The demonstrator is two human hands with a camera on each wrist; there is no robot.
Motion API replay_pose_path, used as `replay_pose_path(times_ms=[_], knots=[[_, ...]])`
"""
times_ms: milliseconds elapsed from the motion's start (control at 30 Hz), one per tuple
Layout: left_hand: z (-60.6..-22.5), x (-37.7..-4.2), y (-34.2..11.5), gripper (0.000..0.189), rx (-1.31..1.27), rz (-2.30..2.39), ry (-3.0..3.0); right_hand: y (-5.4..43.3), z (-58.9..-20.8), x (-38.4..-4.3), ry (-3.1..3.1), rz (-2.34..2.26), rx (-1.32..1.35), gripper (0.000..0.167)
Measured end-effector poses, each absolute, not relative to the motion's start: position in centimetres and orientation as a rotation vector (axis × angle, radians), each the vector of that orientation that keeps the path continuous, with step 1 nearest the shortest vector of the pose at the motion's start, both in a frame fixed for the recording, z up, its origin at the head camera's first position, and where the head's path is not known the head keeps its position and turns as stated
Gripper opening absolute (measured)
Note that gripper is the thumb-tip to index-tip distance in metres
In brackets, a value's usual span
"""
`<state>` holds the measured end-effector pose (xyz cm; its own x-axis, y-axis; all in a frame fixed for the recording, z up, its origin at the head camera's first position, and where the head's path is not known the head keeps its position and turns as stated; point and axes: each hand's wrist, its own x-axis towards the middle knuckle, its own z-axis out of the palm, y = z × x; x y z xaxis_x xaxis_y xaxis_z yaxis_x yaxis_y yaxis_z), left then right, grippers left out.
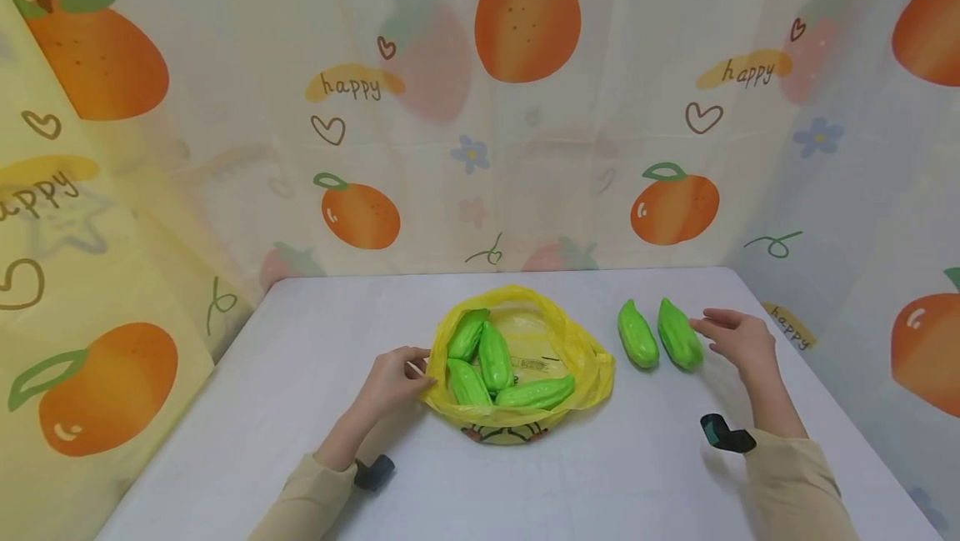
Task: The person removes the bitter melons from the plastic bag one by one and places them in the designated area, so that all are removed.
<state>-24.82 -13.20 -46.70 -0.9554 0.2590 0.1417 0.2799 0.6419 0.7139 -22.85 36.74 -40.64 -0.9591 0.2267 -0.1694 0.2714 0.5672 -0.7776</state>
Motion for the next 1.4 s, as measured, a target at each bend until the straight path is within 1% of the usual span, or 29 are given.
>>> replay_pose_path(times_ms=[233, 400, 667, 800, 900, 1033, 1067, 1133, 1333, 1400], knots=[[-46.5, -24.8, -13.1, 0.043, -0.449, -1.230, -2.825, 35.3, -39.8, -22.3, 2.799, -1.395, 0.379, 0.075], [-46.3, -24.7, -13.1, 0.043, -0.452, -1.235, -2.825, 34.2, -39.2, -21.9, 2.808, -1.403, 0.390, 0.075], [-46.3, -24.7, -13.0, 0.043, -0.440, -1.247, -2.823, 32.7, -39.1, -21.9, 2.817, -1.364, 0.323, 0.072], [-46.3, -24.6, -13.0, 0.043, -0.433, -1.246, -2.821, 32.7, -40.3, -23.0, 2.793, -1.383, 0.300, 0.073], [-46.3, -24.6, -13.0, 0.043, -0.444, -1.246, -2.817, 33.5, -42.5, -24.9, 2.804, -1.420, 0.363, 0.068], [-46.3, -24.5, -13.0, 0.042, -0.460, -1.248, -2.815, 33.5, -44.1, -26.4, 2.795, -1.480, 0.334, 0.063], [-46.3, -24.5, -13.0, 0.042, -0.452, -1.251, -2.817, 33.1, -43.9, -26.3, 2.785, -1.478, 0.297, 0.066], [-46.3, -24.6, -13.1, 0.042, -0.459, -1.246, -2.818, 32.1, -43.3, -26.0, 2.758, -1.510, 0.229, 0.067], [-46.3, -24.6, -13.1, 0.042, -0.469, -1.227, -2.816, 28.3, -40.4, -24.3, 2.725, -1.524, 0.144, 0.071], [-46.3, -24.6, -13.1, 0.042, -0.473, -1.220, -2.814, 27.6, -40.0, -24.2, 2.726, -1.528, 0.152, 0.069]])
